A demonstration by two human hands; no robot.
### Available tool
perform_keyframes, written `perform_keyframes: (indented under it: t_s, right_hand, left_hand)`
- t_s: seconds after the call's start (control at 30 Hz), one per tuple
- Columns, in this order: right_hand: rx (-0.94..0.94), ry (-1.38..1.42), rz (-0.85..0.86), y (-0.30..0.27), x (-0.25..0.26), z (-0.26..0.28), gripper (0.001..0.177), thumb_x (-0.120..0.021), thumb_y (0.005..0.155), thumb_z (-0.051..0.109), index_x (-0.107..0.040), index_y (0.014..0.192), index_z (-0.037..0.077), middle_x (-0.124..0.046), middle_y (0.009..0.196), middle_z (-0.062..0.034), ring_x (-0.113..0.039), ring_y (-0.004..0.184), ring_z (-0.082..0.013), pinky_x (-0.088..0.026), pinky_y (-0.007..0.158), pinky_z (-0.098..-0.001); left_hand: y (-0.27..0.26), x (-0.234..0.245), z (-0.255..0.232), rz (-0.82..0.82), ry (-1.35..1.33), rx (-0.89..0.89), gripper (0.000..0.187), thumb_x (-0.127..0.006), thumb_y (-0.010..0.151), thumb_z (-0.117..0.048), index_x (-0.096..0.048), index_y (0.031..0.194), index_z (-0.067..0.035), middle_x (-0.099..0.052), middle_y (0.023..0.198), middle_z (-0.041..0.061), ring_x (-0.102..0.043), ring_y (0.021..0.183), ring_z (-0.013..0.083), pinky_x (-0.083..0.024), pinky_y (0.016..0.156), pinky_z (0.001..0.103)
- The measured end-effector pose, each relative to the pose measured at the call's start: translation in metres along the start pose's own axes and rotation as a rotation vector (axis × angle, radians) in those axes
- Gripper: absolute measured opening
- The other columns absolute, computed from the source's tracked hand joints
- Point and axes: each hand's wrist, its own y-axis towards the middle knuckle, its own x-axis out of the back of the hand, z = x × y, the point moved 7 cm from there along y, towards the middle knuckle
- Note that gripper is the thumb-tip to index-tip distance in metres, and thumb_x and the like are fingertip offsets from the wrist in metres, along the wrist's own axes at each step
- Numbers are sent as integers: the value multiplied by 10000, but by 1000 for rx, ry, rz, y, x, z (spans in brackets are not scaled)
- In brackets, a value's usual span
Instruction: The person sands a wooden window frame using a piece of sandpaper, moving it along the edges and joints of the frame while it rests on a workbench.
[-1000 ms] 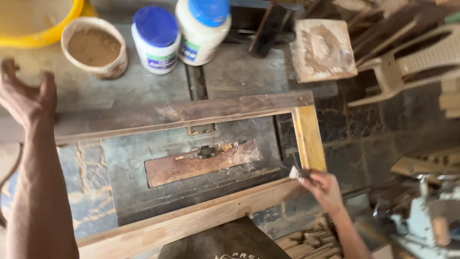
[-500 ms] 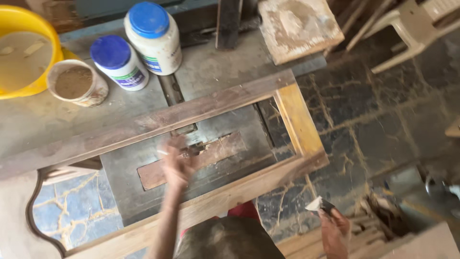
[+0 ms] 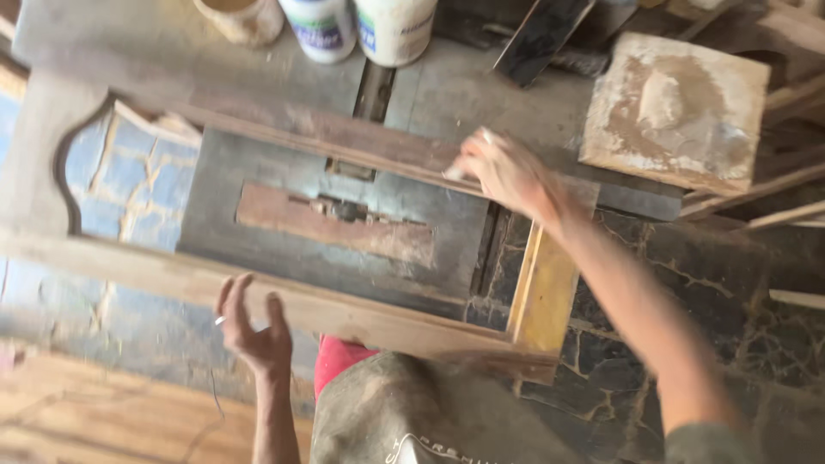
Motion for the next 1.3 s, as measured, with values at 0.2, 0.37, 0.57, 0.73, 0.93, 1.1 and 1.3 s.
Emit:
perform_keyframes:
  t_s: [0.2, 0.37, 0.57, 0.73, 0.93, 1.1, 1.3]
  right_hand:
    - [375, -307, 235, 65, -47, -15, 297, -602, 908, 3, -822, 997, 182, -767, 1010, -39, -683, 908, -179, -592, 867, -364]
    - [337, -214, 405, 42, -73, -65, 317, -546, 1015, -12, -805, 1076, 162, -776, 1112, -53, -705, 894, -192, -609, 864, -335]
    - [-19, -9, 673, -28, -45, -124, 416, -681, 784, -41, -826, 1100, 186, -816, 1056, -26, -748, 868, -173, -567, 785, -314]
    - [-391, 721, 7, -145, 78, -142, 211, -723, 953, 158, -771, 1142, 77, -768, 1042, -151, -706, 842, -203, -557, 672, -404]
    - [-988, 851, -367, -406, 34, -105, 322, -625, 1069, 217, -700, 936, -67, -508, 850, -322, -317, 621, -354, -262, 522, -460]
    - [-1080, 1544, -838, -561, -112, -74, 127, -598, 932, 112, -556, 1035, 52, -668, 1155, -179, -668, 996, -261, -560, 768, -408]
    - [-1250, 1742, -826, -573, -170, -170, 406, -505, 1109, 286, -511, 1438, 49, -641, 1225, -133, -606, 1026, -286, -529, 781, -453]
  left_hand:
    - [-145, 42, -7, -161, 222, 290, 403, -718, 885, 31, -652, 1282, 22, -698, 1257, 162, -605, 1303, 343, -453, 1127, 465]
    - [-241, 69, 9, -275, 278, 549, 423, -702, 910, 13, -663, 1332, 21, -708, 1315, 150, -611, 1310, 302, -469, 1162, 455]
    - [-270, 44, -2, -228, 136, 545, 492, -719, 893, -17, -626, 1375, 16, -680, 1319, 157, -610, 1258, 294, -482, 1091, 440]
    - [-285, 35, -15, -245, 61, 528, 508, -716, 905, -37, -609, 1400, -3, -690, 1308, 145, -620, 1222, 289, -485, 1039, 415]
    - [-336, -4, -10, -139, -60, 578, 479, -695, 944, -74, -610, 1412, -24, -704, 1285, 117, -655, 1173, 258, -507, 1004, 395]
    - [-380, -50, -23, -26, -72, 580, 436, -728, 894, -96, -654, 1319, -40, -725, 1214, 118, -668, 1124, 258, -513, 971, 392]
    - [-415, -92, -63, 115, -35, 623, 457, -730, 861, -165, -650, 1297, -53, -673, 1265, 161, -624, 1182, 306, -487, 992, 426]
